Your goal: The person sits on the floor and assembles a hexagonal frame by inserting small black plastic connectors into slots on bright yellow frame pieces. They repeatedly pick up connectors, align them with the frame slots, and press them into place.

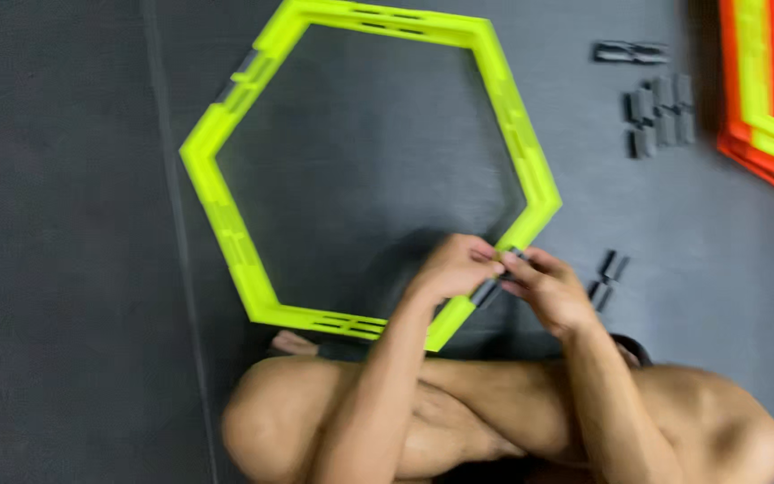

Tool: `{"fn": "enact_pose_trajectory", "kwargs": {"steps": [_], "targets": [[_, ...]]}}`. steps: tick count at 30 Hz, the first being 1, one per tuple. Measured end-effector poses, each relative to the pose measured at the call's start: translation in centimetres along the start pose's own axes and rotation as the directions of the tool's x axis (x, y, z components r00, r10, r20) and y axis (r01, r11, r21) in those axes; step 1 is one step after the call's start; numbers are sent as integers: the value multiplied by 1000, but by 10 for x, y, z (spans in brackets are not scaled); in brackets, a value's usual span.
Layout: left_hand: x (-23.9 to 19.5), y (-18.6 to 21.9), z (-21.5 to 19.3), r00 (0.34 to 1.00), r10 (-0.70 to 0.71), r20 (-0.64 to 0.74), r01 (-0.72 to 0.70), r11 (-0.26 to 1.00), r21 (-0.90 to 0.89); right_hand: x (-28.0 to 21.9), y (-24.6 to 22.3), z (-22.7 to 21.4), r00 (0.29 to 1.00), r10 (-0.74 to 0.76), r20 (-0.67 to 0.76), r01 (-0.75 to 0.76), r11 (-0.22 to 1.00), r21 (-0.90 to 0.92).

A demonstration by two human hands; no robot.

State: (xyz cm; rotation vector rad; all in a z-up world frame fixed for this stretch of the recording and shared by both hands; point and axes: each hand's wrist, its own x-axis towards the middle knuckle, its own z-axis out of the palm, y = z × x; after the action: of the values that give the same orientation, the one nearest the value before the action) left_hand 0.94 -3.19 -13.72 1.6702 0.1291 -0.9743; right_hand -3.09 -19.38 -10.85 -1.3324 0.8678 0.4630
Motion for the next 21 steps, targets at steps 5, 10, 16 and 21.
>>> {"fn": "enact_pose_trajectory", "kwargs": {"steps": [5, 10, 16, 21], "targets": [[-1, 3, 2, 996, -16, 86, 17, 1000, -4, 6, 7, -15, 999, -42, 28, 42, 999, -30], [-27, 29, -29, 984, -57, 170, 52, 998, 33, 0, -2, -8, 990, -83, 112, 82, 996, 17], [-20, 16, -28, 965, 0, 264, 17, 998, -61, -4, -1, -4, 990, -39, 132, 36, 999, 21], [7, -15, -12, 961, 14, 278, 16, 995, -103, -27, -20, 0, 997, -2, 77, -5, 996, 86]]}}
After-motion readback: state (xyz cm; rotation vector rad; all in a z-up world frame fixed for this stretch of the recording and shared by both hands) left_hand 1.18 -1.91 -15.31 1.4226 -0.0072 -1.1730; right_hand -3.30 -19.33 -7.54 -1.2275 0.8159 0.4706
